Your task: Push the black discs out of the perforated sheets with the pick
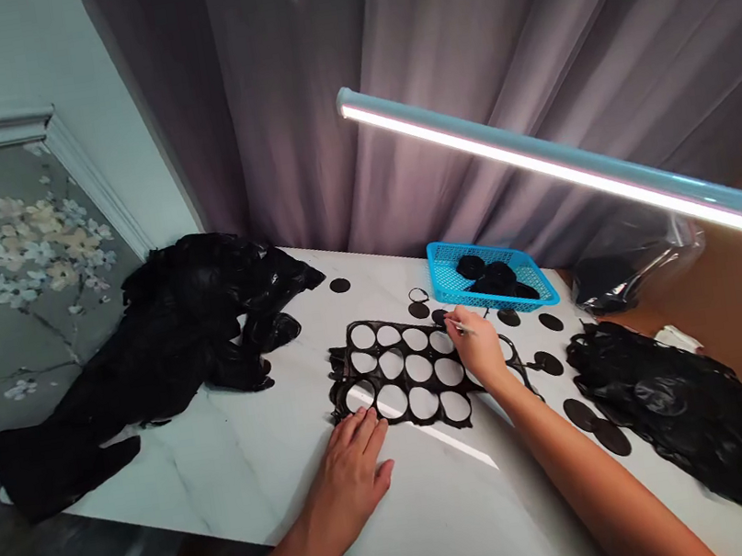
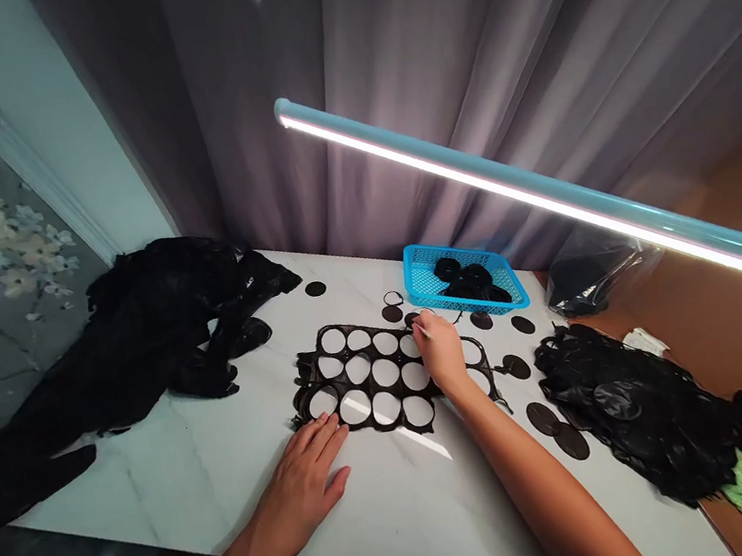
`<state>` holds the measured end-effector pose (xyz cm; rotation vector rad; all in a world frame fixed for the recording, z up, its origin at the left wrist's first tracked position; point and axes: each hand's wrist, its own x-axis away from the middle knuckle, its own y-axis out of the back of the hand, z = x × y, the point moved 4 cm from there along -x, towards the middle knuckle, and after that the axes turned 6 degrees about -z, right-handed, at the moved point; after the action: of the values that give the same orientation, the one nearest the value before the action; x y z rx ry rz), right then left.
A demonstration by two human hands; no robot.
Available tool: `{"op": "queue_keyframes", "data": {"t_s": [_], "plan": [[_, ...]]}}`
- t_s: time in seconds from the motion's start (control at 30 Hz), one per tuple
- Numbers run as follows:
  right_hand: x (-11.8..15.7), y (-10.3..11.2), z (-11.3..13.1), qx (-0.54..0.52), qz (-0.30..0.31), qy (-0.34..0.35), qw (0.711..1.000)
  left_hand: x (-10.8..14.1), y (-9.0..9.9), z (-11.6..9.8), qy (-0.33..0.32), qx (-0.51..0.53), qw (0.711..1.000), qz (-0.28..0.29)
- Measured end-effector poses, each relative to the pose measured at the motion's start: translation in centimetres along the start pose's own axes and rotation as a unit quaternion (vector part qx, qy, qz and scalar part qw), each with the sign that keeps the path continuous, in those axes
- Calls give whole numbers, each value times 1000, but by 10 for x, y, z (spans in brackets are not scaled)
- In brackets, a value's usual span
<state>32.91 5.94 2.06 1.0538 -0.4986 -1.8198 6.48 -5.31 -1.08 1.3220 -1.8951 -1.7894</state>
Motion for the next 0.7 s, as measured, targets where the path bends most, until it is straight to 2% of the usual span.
{"op": "queue_keyframes", "data": {"t_s": [0.07, 0.13, 0.3, 0.4, 0.6, 0.7], "plan": [[-6, -7, 0, -97, 27, -48, 994, 1, 4, -1, 3, 7, 1000, -3], [2, -20, 18, -202, 91, -76, 972, 2, 9, 1, 17, 8, 1000, -12], [42, -52, 79, -404, 240, -158, 869, 11, 16, 15, 63, -26, 997, -38], [58, -61, 98, -444, 287, -171, 831, 16, 15, 19, 67, -33, 997, -37], [74, -65, 103, -419, 314, -159, 837, 18, 14, 16, 86, -20, 996, -32], [78, -67, 103, -395, 319, -119, 853, 17, 14, 15, 84, -27, 996, -30]]}}
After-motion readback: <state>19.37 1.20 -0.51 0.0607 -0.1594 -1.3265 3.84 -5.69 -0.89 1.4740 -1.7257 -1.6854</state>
